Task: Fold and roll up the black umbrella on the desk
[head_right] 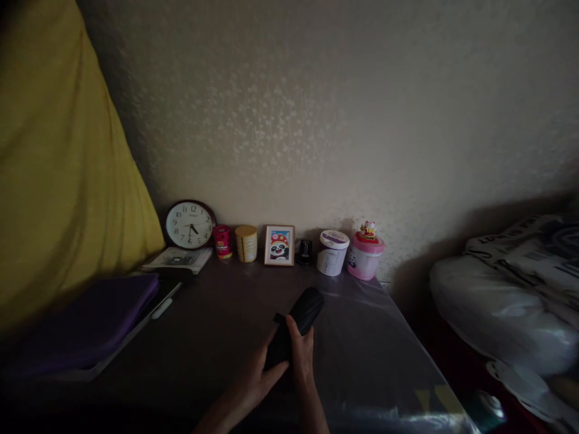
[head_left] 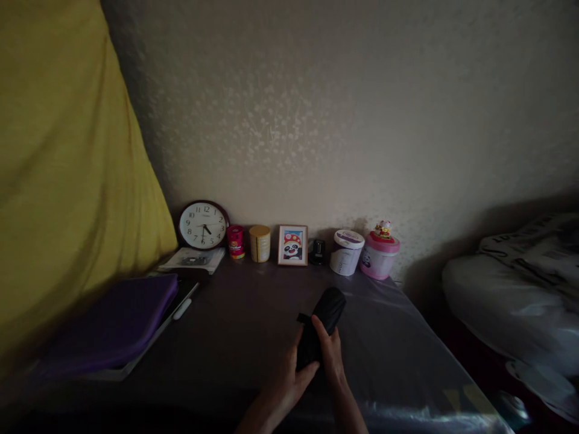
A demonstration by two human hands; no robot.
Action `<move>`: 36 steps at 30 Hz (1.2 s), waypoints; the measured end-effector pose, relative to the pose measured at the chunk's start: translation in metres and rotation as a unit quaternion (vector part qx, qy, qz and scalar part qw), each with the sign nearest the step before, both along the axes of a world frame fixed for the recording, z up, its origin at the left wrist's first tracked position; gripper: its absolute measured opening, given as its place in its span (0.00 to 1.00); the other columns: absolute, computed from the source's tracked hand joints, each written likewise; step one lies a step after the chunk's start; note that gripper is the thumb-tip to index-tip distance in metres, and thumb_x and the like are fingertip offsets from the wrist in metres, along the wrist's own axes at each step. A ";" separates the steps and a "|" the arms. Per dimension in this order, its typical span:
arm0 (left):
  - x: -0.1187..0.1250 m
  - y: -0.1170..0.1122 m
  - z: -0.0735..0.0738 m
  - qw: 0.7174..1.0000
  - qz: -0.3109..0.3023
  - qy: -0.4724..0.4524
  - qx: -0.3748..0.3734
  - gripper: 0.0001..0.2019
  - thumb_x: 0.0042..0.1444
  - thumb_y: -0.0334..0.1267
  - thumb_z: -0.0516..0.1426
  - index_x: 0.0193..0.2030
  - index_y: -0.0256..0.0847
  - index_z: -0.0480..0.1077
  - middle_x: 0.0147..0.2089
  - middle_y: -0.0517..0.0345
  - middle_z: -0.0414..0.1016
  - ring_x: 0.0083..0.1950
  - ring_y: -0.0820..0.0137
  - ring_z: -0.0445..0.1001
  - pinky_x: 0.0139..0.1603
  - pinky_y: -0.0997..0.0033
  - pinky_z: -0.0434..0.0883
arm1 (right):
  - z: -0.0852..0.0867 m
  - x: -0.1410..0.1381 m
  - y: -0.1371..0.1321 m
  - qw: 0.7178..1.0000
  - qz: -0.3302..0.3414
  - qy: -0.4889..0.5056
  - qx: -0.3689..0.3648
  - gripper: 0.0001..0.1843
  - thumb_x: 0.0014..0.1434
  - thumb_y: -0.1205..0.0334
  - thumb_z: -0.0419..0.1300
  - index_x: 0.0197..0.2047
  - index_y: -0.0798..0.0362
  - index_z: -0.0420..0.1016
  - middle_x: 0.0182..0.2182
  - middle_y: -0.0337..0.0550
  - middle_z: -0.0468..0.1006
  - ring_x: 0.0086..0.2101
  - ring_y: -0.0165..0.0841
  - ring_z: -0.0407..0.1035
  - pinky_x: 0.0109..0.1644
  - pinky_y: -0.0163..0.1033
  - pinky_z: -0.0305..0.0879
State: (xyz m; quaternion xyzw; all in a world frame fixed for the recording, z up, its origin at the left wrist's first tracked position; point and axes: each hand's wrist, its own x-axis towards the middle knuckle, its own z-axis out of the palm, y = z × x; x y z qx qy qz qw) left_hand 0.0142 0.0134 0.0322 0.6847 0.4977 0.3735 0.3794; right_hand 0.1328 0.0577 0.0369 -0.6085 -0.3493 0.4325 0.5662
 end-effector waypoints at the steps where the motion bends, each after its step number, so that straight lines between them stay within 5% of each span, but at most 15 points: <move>1: -0.002 0.002 -0.003 0.999 0.005 0.033 0.019 0.34 0.50 0.37 0.53 0.64 0.42 0.45 0.65 0.54 0.52 0.65 0.68 0.51 0.64 0.63 0.52 | 0.000 0.001 0.000 1.000 0.000 -0.026 -0.002 0.33 0.40 0.43 0.63 0.44 0.58 0.68 0.38 0.47 0.77 0.43 0.43 0.70 0.44 0.40 0.65; 12: -0.009 -0.003 -0.005 0.937 0.066 0.341 0.036 0.35 0.52 0.31 0.53 0.65 0.48 0.42 0.58 0.47 0.61 0.51 0.62 0.69 0.48 0.64 0.68 | -0.020 0.003 0.004 0.953 0.002 -0.295 0.072 0.35 0.44 0.45 0.61 0.53 0.55 0.65 0.46 0.55 0.68 0.44 0.46 0.67 0.45 0.45 0.63; 18: -0.003 -0.007 -0.013 0.917 0.079 0.387 0.050 0.33 0.54 0.29 0.50 0.65 0.49 0.41 0.59 0.45 0.60 0.52 0.60 0.68 0.48 0.63 0.68 | -0.010 0.006 0.007 0.896 0.134 -0.389 0.168 0.16 0.56 0.54 0.52 0.44 0.48 0.73 0.39 0.45 0.68 0.38 0.36 0.68 0.44 0.40 0.63; 22: -0.005 -0.008 -0.014 0.928 0.066 0.364 0.051 0.32 0.54 0.31 0.49 0.65 0.48 0.42 0.58 0.47 0.61 0.52 0.61 0.68 0.49 0.62 0.67 | -0.002 0.010 0.012 0.892 0.193 -0.355 0.200 0.11 0.55 0.56 0.53 0.33 0.49 0.75 0.34 0.42 0.70 0.35 0.34 0.68 0.42 0.38 0.63; 31: -0.006 -0.003 0.003 0.939 0.043 0.342 -0.005 0.38 0.48 0.31 0.52 0.65 0.37 0.40 0.64 0.44 0.54 0.58 0.60 0.63 0.53 0.63 0.64 | -0.006 0.019 0.014 0.963 0.191 -0.145 0.122 0.16 0.49 0.47 0.58 0.32 0.52 0.70 0.18 0.32 0.68 0.21 0.29 0.63 0.27 0.33 0.60; 36: -0.006 -0.003 0.003 0.934 0.047 0.353 0.015 0.38 0.48 0.31 0.54 0.65 0.36 0.42 0.64 0.42 0.53 0.62 0.57 0.58 0.56 0.61 0.62 | 0.001 0.022 0.006 0.961 0.225 -0.088 0.134 0.18 0.48 0.47 0.60 0.36 0.53 0.72 0.27 0.37 0.74 0.25 0.30 0.68 0.33 0.36 0.64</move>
